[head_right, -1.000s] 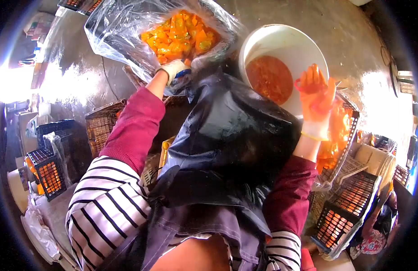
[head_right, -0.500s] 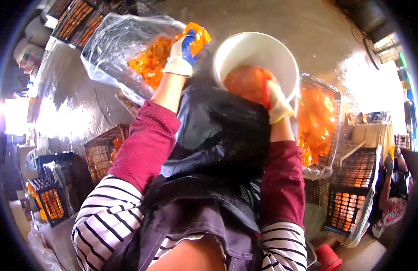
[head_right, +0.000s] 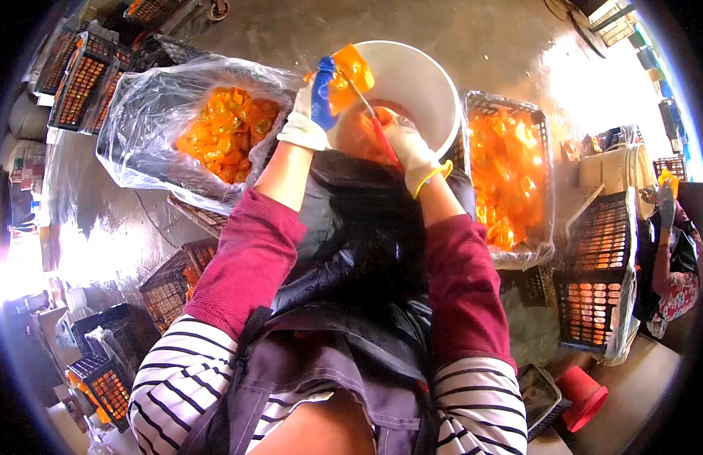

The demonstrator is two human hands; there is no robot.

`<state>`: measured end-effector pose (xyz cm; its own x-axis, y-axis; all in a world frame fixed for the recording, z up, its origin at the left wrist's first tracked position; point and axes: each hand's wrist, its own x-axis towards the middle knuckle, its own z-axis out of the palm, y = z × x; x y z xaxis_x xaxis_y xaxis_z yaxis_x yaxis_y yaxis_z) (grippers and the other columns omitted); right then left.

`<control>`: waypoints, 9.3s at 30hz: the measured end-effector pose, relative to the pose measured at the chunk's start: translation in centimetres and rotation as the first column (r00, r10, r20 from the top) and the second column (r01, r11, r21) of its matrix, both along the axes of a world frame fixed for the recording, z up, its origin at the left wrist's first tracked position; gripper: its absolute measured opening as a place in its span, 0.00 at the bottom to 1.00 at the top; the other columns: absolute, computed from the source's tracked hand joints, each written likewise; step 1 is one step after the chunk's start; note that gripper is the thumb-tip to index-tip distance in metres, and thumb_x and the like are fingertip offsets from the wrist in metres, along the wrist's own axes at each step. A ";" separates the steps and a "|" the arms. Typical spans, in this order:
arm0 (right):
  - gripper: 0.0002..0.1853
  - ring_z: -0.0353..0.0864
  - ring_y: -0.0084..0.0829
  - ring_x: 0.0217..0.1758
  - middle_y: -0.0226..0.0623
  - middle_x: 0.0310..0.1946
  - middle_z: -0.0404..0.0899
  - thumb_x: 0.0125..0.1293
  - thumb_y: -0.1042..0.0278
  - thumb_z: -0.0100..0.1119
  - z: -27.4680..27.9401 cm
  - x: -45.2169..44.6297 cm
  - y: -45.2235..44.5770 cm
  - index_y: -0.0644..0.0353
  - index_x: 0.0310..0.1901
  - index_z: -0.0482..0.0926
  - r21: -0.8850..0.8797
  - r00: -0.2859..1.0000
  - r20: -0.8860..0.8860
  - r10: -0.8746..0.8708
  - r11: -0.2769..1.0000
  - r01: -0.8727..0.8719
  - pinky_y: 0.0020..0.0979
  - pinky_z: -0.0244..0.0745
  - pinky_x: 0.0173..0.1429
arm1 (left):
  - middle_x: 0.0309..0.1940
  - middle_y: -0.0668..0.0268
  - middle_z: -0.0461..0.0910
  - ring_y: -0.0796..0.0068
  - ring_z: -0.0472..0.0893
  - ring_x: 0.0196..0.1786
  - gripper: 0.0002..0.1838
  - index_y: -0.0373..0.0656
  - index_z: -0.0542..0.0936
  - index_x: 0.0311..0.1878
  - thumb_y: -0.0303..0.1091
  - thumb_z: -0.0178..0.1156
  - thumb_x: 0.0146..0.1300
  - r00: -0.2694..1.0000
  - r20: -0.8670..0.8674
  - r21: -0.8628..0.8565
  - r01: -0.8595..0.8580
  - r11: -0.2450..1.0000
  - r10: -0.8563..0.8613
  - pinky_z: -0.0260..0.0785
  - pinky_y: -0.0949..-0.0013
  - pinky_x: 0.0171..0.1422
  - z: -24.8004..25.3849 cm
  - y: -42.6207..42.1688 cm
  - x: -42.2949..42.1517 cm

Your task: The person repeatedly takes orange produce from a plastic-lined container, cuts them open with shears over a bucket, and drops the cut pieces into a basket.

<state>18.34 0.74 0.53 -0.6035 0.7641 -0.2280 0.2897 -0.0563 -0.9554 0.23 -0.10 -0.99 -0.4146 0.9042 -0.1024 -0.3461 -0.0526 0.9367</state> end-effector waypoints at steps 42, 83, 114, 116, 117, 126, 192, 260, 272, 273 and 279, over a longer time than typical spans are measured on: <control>0.15 0.78 0.23 0.33 0.32 0.32 0.81 0.64 0.63 0.61 0.2 0.1 0.2 0.60 0.49 0.78 0.176 0.985 0.151 -0.084 0.983 0.056 0.25 0.73 0.38 | 0.51 0.62 0.78 0.74 0.78 0.50 0.19 0.38 0.73 0.58 0.30 0.55 0.64 0.776 -0.630 -0.018 -0.061 0.998 0.036 0.70 0.75 0.55 -0.1 0.2 -0.2; 0.35 0.61 0.46 0.70 0.47 0.66 0.64 0.67 0.49 0.51 0.4 5.8 4.9 0.69 0.66 0.61 -0.338 0.187 -0.941 -0.283 0.739 -0.583 0.45 0.50 0.75 | 0.52 0.52 0.77 0.52 0.77 0.54 0.34 0.43 0.70 0.60 0.54 0.62 0.54 0.302 -0.841 -0.534 -0.595 0.601 -0.448 0.67 0.57 0.58 -7.5 -16.0 -24.2; 0.16 0.78 0.27 0.46 0.36 0.43 0.80 0.70 0.65 0.50 -3.5 0.4 1.5 0.62 0.56 0.73 -0.243 0.952 -0.293 -0.084 0.970 0.011 0.27 0.74 0.54 | 0.36 0.50 0.80 0.47 0.80 0.38 0.20 0.45 0.80 0.45 0.48 0.43 0.70 0.069 -0.992 0.073 -0.392 0.917 0.108 0.70 0.52 0.40 0.3 -8.2 -17.0; 0.13 0.77 0.24 0.48 0.35 0.45 0.79 0.66 0.73 0.57 -0.8 -0.6 -0.1 0.63 0.51 0.75 -0.028 0.988 -0.125 0.091 0.995 -0.096 0.23 0.73 0.55 | 0.37 0.49 0.80 0.48 0.80 0.39 0.19 0.44 0.78 0.49 0.47 0.45 0.70 0.242 -0.953 0.100 -0.313 0.945 0.181 0.71 0.51 0.40 1.9 -5.8 -13.2; 0.13 0.77 0.25 0.47 0.35 0.45 0.79 0.65 0.72 0.58 -2.8 -0.7 0.3 0.63 0.51 0.76 0.071 0.984 -0.142 0.105 0.993 -0.096 0.24 0.73 0.54 | 0.37 0.48 0.80 0.48 0.80 0.40 0.20 0.43 0.79 0.47 0.47 0.45 0.70 0.215 -0.971 0.048 -0.262 0.964 0.107 0.71 0.51 0.40 3.2 -4.7 -11.4; 0.19 0.79 0.29 0.49 0.38 0.43 0.81 0.64 0.55 0.59 -1.5 1.2 0.8 0.54 0.53 0.77 0.239 0.996 0.039 0.082 0.967 -0.089 0.28 0.70 0.53 | 0.37 0.50 0.82 0.52 0.81 0.41 0.26 0.42 0.81 0.47 0.56 0.48 0.68 0.710 -0.704 -0.057 -0.038 0.998 -0.013 0.72 0.61 0.45 1.8 0.2 -2.8; 0.14 0.79 0.25 0.24 0.37 0.33 0.83 0.65 0.64 0.56 0.1 0.4 0.3 0.54 0.52 0.77 0.296 0.953 0.267 -0.141 0.953 0.058 0.25 0.72 0.24 | 0.47 0.61 0.79 0.73 0.78 0.48 0.20 0.36 0.78 0.51 0.37 0.64 0.58 0.971 -0.223 -0.134 0.061 0.989 -0.090 0.71 0.72 0.53 2.5 -0.4 0.3; 0.29 0.64 0.37 0.54 0.40 0.48 0.69 0.59 0.42 0.55 -1.8 9.5 5.1 0.60 0.50 0.72 -0.382 0.375 -0.850 -0.370 0.923 0.047 0.39 0.54 0.66 | 0.23 0.67 0.76 0.74 0.75 0.25 0.13 0.44 0.80 0.34 0.45 0.59 0.61 0.589 -0.807 -0.396 -0.592 0.702 0.042 0.64 0.66 0.30 -4.5 -14.6 -24.2; 0.24 0.61 0.45 0.70 0.53 0.66 0.62 0.71 0.59 0.46 2.0 2.5 4.9 0.67 0.62 0.65 -0.475 0.382 -0.857 -0.346 0.819 -0.323 0.49 0.52 0.74 | 0.54 0.51 0.76 0.55 0.78 0.55 0.52 0.46 0.49 0.72 0.63 0.61 0.53 0.477 -0.810 -0.587 -0.661 0.467 -0.341 0.68 0.59 0.59 -10.3 -8.0 -25.2; 0.24 0.61 0.44 0.70 0.52 0.66 0.63 0.71 0.59 0.46 2.0 2.3 4.8 0.67 0.62 0.65 -0.493 0.411 -0.837 -0.360 0.823 -0.283 0.48 0.53 0.74 | 0.51 0.52 0.78 0.54 0.79 0.53 0.41 0.47 0.64 0.65 0.60 0.60 0.54 0.463 -0.872 -0.466 -0.692 0.551 -0.155 0.69 0.57 0.56 -12.1 -8.1 -24.9; 0.25 0.69 0.38 0.64 0.48 0.62 0.68 0.71 0.54 0.47 2.0 0.4 4.1 0.67 0.60 0.68 -0.370 0.481 -0.860 -0.173 0.859 -0.354 0.42 0.57 0.72 | 0.43 0.51 0.80 0.52 0.79 0.47 0.23 0.46 0.77 0.49 0.50 0.61 0.55 0.652 -0.754 -0.498 -0.485 0.719 -0.082 0.71 0.55 0.51 -12.0 -10.2 -21.8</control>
<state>18.76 4.81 2.49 -0.7435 0.6504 0.1555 -0.6073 -0.5592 -0.5644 -21.59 -10.27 -12.98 -0.7684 0.6137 -0.1815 0.3457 0.6367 0.6893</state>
